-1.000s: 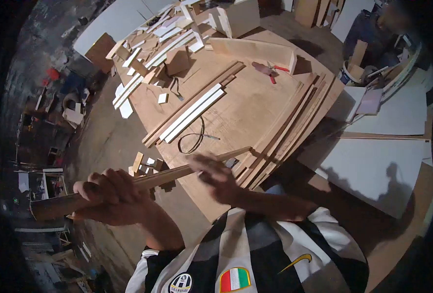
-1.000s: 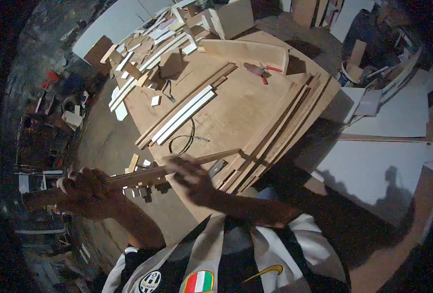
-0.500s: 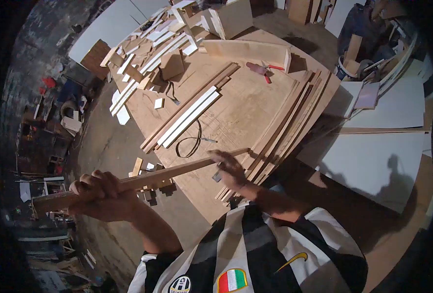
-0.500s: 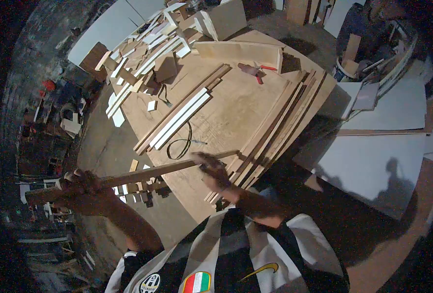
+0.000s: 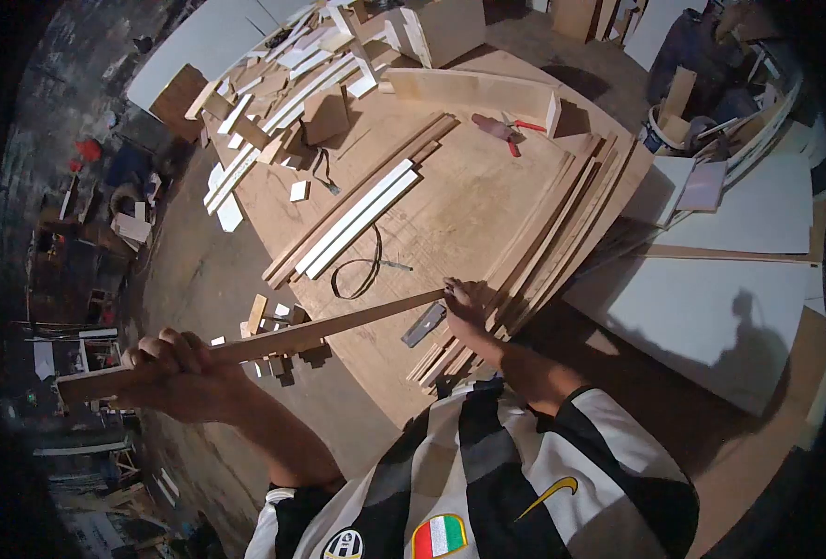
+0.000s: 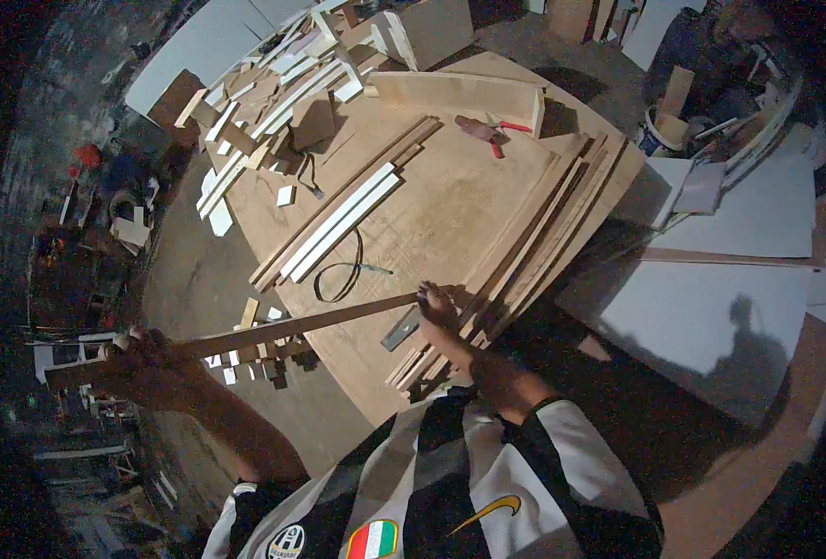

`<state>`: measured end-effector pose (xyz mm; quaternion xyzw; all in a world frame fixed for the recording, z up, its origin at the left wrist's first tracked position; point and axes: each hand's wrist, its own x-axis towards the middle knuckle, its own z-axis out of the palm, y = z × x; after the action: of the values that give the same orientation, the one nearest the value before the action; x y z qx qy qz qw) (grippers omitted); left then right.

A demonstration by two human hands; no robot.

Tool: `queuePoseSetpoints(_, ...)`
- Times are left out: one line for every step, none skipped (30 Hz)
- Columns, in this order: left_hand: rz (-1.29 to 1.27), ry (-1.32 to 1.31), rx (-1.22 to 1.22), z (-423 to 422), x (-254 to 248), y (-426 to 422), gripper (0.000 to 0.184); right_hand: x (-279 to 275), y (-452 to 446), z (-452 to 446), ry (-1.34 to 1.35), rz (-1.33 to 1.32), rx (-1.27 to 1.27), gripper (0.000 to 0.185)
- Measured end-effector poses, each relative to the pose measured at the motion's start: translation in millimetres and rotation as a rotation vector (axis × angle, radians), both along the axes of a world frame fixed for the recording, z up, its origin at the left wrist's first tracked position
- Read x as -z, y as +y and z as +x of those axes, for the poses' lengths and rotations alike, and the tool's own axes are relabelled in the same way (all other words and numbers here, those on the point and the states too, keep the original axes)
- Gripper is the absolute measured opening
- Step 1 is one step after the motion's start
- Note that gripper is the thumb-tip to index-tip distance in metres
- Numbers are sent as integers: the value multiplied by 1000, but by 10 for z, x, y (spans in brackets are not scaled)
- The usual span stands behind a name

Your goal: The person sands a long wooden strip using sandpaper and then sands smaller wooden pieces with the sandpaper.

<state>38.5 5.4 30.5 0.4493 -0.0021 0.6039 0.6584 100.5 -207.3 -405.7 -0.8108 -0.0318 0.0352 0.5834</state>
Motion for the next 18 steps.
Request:
queuePoseSetpoints(-36, 12, -113, 27, -3, -5, 56, -309, 45, -89, -66, 62, -58, 32)
queuePoseSetpoints(-39, 9, -114, 29, 11, 23, 56, -626, 84, -171, -134, 122, -117, 34)
queuePoseSetpoints(22, 10, -2, -10, 38, 81, 54, -836, 74, -189, -391, 86, -147, 34)
queuePoseSetpoints(84, 14, 109, -38, 55, 120, 53, -867, 34, -150, -386, 84, -150, 34)
queuePoseSetpoints(81, 20, 105, -39, 61, 130, 53, -880, -33, -86, -175, 153, -153, 32)
queuePoseSetpoints(30, 25, 66, -34, 60, 137, 52, -872, -110, -63, 39, 222, -153, 31)
queuePoseSetpoints(-19, 23, 28, -21, 60, 141, 51, -406, -122, 34, 108, -20, -75, 30)
queuePoseSetpoints(-17, 21, 27, -22, 47, 120, 51, 99, -140, 154, -30, -54, -18, 30)
queuePoseSetpoints(-33, 31, -18, -18, 28, 85, 50, -78, -144, 164, 42, -101, -84, 30)
queuePoseSetpoints(-50, 46, -62, -23, 10, 72, 49, -390, -137, 121, 118, -148, -149, 30)
queuePoseSetpoints(-49, 46, -64, -38, 21, 113, 49, -603, -80, 41, -115, -73, -150, 30)
queuePoseSetpoints(31, 34, 12, -50, 34, 156, 49, -754, -9, -44, -348, 1, -150, 30)
queuePoseSetpoints(111, 24, 88, -57, 44, 177, 49, -826, 52, -82, -487, 28, -161, 32)
queuePoseSetpoints(110, 26, 85, -46, 58, 174, 49, -739, -1, -43, -485, 28, -164, 32)
queuePoseSetpoints(63, 73, -74, 0, 24, 95, 49, -553, -102, 26, -229, 5, -197, 32)
queuePoseSetpoints(18, 115, -233, 17, 3, 52, 49, -337, -170, 104, 24, -18, -227, 33)
queuePoseSetpoints(20, 114, -236, -10, 17, 81, 49, -96, -165, 179, 12, 1, -85, 30)
queuePoseSetpoints(63, 39, -40, -52, 46, 136, 49, -277, -187, 236, 9, 4, -88, 30)
